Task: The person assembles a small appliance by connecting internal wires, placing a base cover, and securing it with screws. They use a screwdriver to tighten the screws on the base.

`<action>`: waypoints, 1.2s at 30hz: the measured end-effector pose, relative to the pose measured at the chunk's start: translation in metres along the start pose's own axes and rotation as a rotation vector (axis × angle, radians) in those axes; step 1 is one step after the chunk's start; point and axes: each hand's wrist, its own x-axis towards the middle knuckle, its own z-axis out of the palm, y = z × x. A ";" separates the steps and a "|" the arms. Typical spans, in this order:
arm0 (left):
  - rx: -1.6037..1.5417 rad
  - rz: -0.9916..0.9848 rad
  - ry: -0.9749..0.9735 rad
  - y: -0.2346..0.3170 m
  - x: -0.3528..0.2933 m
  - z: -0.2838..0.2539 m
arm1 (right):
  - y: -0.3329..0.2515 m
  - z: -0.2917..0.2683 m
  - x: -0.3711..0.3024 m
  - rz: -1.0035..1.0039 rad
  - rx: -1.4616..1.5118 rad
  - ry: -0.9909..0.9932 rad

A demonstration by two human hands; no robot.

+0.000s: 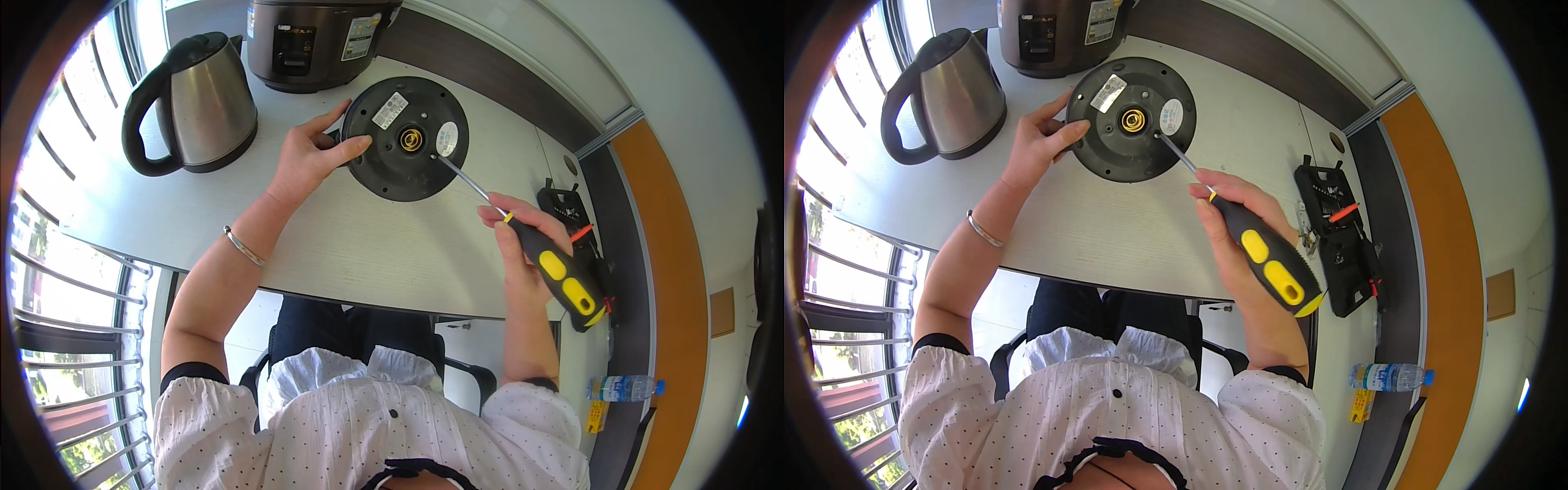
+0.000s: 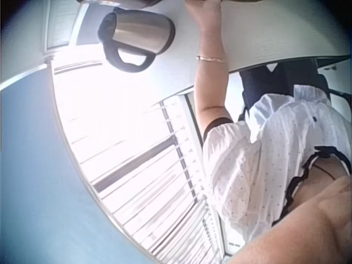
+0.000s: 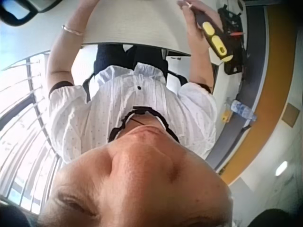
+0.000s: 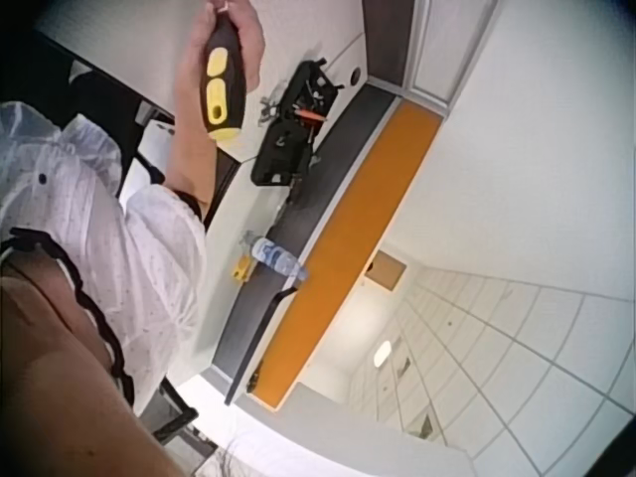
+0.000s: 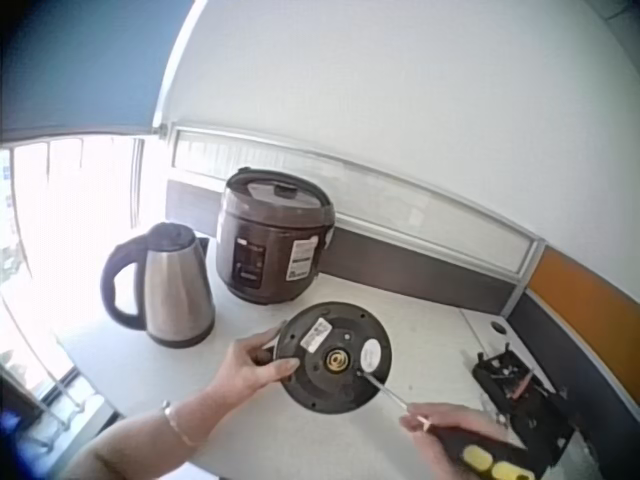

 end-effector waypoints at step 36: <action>0.000 -0.032 -0.006 0.006 -0.003 0.001 | 0.005 0.005 -0.011 -0.460 -0.442 -0.212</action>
